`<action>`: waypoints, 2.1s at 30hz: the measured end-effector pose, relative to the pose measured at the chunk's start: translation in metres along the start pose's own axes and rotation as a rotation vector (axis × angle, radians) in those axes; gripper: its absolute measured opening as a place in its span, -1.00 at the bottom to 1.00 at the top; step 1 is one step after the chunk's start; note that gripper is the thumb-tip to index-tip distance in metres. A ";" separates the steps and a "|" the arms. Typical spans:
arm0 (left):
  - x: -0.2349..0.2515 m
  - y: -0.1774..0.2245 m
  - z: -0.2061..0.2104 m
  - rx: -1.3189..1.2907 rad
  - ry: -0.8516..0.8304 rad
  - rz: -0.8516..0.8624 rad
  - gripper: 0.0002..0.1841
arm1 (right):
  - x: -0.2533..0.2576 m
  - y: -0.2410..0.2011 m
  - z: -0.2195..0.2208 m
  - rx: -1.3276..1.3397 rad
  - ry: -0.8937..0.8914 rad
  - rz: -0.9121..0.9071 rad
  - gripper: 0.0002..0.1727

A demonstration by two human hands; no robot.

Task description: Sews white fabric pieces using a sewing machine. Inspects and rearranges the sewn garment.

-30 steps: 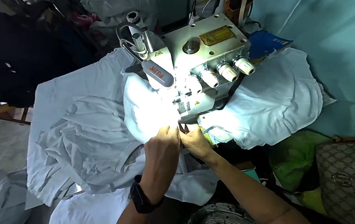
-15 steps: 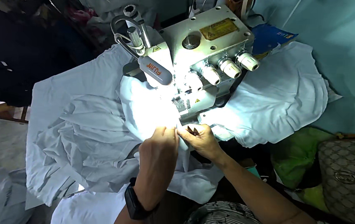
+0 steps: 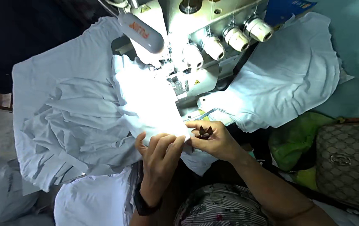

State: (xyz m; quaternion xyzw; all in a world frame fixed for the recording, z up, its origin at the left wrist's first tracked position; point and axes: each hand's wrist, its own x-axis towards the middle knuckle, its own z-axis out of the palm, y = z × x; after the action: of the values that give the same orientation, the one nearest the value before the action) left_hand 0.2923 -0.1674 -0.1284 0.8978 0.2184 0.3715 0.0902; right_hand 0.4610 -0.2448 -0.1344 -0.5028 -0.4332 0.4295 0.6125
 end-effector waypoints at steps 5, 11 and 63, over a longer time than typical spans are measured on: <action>-0.004 -0.003 0.000 -0.065 -0.034 0.017 -0.95 | -0.011 -0.003 0.007 -0.070 0.036 -0.046 -0.40; -0.003 0.002 0.003 -0.178 -0.053 0.001 -0.92 | -0.013 -0.006 -0.001 -0.384 -0.034 -0.272 -0.68; -0.024 -0.029 -0.094 -0.402 0.117 -0.599 -0.78 | 0.085 -0.048 0.038 -0.304 -0.317 -0.485 -0.58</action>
State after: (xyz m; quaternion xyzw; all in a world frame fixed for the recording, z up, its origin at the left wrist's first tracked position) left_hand 0.2016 -0.1526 -0.0860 0.7357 0.3993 0.4146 0.3570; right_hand 0.4507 -0.1598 -0.0737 -0.3975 -0.6894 0.2742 0.5399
